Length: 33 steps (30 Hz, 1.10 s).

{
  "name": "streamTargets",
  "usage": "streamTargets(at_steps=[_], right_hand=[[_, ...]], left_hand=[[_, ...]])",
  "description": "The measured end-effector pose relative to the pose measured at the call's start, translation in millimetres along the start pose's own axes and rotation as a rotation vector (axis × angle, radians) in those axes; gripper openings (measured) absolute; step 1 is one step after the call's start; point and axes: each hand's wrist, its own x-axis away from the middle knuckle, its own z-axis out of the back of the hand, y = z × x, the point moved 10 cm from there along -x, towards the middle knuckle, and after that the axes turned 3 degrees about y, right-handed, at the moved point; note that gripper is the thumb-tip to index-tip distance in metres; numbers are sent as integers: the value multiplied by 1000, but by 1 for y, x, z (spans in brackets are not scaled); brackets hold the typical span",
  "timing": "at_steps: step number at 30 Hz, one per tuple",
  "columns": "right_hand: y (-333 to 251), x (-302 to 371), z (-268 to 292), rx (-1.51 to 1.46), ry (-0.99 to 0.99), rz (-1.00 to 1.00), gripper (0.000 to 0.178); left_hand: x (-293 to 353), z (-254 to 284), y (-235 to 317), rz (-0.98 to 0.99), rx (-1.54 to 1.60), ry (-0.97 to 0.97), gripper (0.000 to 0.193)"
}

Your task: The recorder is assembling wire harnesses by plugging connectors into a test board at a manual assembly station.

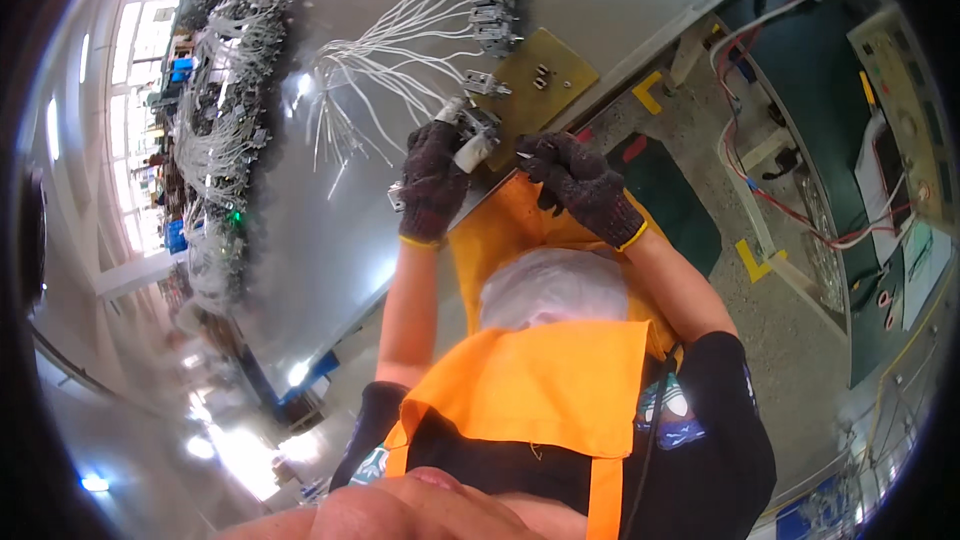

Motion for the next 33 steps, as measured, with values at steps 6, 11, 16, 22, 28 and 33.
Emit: streamTargets(at_steps=[6, 11, 16, 22, 28, 33], right_hand=[[-28, -1, -9, 250, 264, 659, 25], [-80, 19, -35, 851, 123, 1115, 21], [-79, 14, -37, 744, 83, 968, 11], [20, -11, -78, -1150, -404, -418, 27], [7, -7, -31, -459, 62, -232, 26], [-31, -61, 15, -689, 272, 139, 25]], left_hand=[[-12, 7, 38, 130, -121, 152, 44], [-11, 8, 29, 194, -120, 132, 41], [-10, 2, 23, 305, -112, 20, 48], [-7, 13, 30, 86, -98, 54, 52], [11, 1, -10, 51, -14, -24, 57], [6, 2, -20, 311, 335, 0, 50]])
